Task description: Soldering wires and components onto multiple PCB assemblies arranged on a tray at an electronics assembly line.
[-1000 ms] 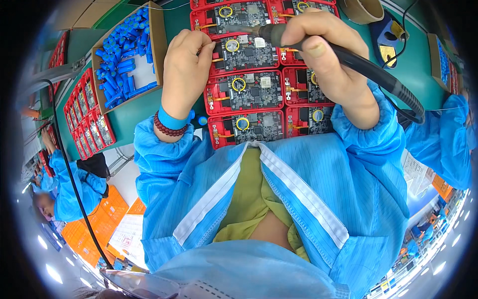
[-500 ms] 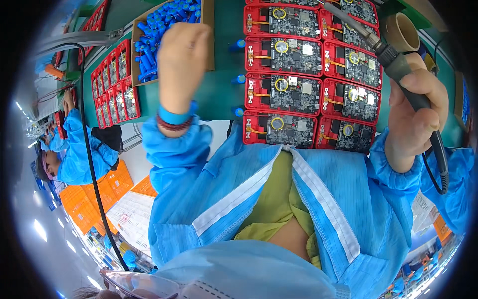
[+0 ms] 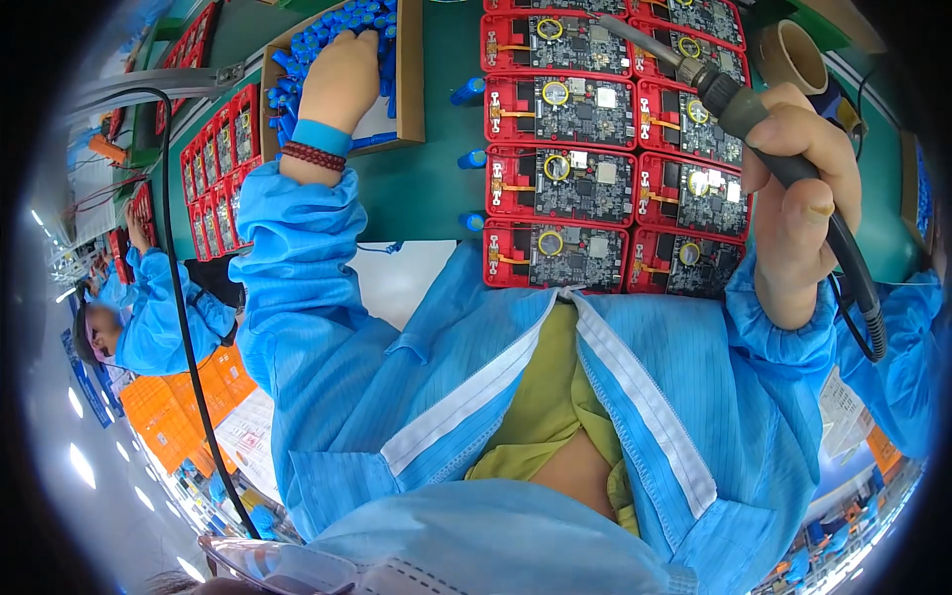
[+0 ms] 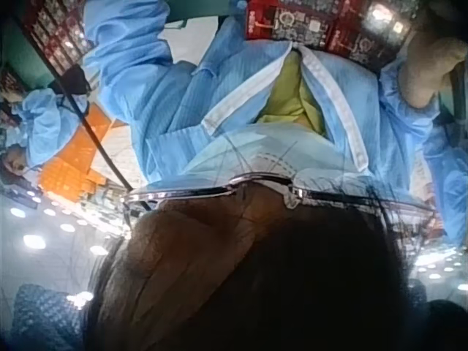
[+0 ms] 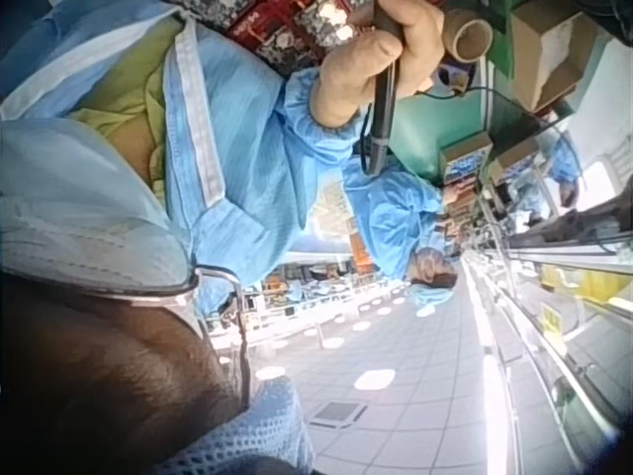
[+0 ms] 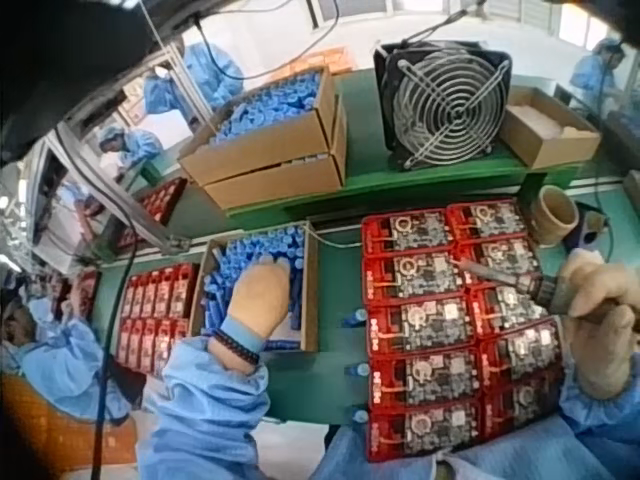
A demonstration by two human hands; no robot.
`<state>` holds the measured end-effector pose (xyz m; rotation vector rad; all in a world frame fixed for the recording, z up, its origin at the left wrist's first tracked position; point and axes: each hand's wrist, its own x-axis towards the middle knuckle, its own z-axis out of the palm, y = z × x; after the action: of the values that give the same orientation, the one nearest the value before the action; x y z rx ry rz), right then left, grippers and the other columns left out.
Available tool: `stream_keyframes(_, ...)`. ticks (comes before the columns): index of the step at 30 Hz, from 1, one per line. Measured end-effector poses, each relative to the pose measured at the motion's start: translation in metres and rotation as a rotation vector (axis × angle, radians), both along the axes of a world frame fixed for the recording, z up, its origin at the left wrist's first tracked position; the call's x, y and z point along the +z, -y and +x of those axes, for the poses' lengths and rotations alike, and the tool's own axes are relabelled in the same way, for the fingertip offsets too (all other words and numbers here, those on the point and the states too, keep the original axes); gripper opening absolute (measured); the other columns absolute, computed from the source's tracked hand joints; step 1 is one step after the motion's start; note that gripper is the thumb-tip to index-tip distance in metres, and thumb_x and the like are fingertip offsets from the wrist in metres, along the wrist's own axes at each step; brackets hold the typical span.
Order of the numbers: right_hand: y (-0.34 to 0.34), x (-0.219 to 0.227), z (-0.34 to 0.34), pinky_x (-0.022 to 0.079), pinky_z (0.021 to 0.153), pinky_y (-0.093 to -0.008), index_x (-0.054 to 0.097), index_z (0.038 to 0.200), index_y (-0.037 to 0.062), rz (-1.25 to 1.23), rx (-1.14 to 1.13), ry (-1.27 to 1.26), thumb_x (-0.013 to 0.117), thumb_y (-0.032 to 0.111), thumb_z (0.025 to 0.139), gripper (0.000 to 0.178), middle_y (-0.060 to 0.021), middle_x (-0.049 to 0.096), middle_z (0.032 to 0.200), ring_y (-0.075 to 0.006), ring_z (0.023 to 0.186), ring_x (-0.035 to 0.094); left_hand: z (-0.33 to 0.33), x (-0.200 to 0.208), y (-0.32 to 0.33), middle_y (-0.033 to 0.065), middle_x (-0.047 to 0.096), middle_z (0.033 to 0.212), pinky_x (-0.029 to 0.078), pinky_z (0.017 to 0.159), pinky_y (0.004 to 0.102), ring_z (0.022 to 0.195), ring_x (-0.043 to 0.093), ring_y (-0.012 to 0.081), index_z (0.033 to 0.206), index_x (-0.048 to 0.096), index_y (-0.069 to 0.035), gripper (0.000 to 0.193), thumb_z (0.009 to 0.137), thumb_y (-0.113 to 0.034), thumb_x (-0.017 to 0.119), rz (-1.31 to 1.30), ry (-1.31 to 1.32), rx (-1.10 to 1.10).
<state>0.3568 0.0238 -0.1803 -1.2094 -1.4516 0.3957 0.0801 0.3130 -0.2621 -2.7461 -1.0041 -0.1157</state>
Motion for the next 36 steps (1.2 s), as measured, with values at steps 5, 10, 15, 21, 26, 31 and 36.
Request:
stream_keyframes(5,-0.005,-0.001,-0.001,0.032,0.057,-0.0258,0.056,0.099,0.0016,0.019,-0.010,-0.012,0.041,0.051,0.094,0.052,-0.0047,0.047,0.067,-0.0119,0.064,0.042,-0.011,0.003,0.002,0.0233,0.061,0.091,0.051,0.071,0.0462,0.085,0.061,0.0394,0.099,0.055,-0.001,0.025,0.075,-0.007,0.057,-0.104,0.006,0.038)
stream_keyframes(10,0.000,-0.003,0.004,0.032,0.058,-0.0259,0.055,0.099,-0.0002,0.055,0.003,0.007,0.041,0.049,0.095,0.051,-0.0051,0.047,0.068,-0.0116,0.061,0.042,-0.025,0.034,0.010,0.0234,0.063,0.090,0.050,0.070,0.0442,0.081,0.062,0.0375,0.099,0.058,-0.001,0.024,0.076,-0.007,0.056,-0.187,0.412,0.131)
stream_keyframes(15,-0.006,-0.001,0.002,0.033,0.059,-0.0270,0.055,0.098,-0.0017,0.101,0.045,0.039,0.042,0.046,0.096,0.049,-0.0056,0.049,0.069,-0.0115,0.060,0.042,-0.035,0.060,0.042,0.0081,0.063,0.082,0.049,0.065,0.0241,0.071,0.060,0.0120,0.101,0.058,0.001,0.018,0.084,-0.005,0.058,-0.645,0.846,0.245)
stream_keyframes(21,-0.007,0.002,-0.006,0.037,0.064,-0.0299,0.056,0.097,0.0000,0.075,0.082,0.090,0.042,0.043,0.096,0.046,-0.0050,0.049,0.069,-0.0119,0.062,0.044,-0.043,0.050,0.042,0.0066,0.061,0.082,0.049,0.066,0.0227,0.071,0.060,0.0111,0.095,0.055,0.002,0.009,0.091,-0.005,0.052,-0.686,1.024,0.292)
stream_keyframes(26,-0.007,0.001,-0.009,0.038,0.065,-0.0299,0.055,0.097,-0.0005,0.086,0.066,0.053,0.043,0.039,0.096,0.041,-0.0064,0.052,0.076,-0.0133,0.066,0.046,-0.015,0.073,0.074,0.0090,0.059,0.091,0.050,0.072,0.0254,0.078,0.062,0.0158,0.101,0.053,0.001,0.011,0.092,-0.005,0.052,-0.967,1.188,0.263)
stream_keyframes(31,-0.026,0.008,-0.022,0.042,0.070,-0.0301,0.055,0.110,0.0027,0.012,0.106,0.184,0.065,0.021,0.083,0.034,-0.0082,0.058,0.090,-0.0193,0.078,0.053,0.028,0.078,0.125,0.0071,0.059,0.091,0.049,0.070,0.0237,0.077,0.060,0.0122,0.098,0.052,0.000,0.008,0.093,-0.005,0.050,-1.405,1.212,-0.020)
stream_keyframes(36,-0.038,-0.005,-0.045,0.048,0.073,-0.0349,0.057,0.109,0.0121,-0.046,-0.002,0.159,0.073,0.011,0.072,0.040,-0.0072,0.062,0.093,-0.0258,0.084,0.060,0.058,0.075,0.156,0.0038,0.058,0.089,0.047,0.066,0.0222,0.075,0.056,0.0090,0.098,0.051,-0.001,0.008,0.093,-0.007,0.051,-1.532,1.130,-0.128)
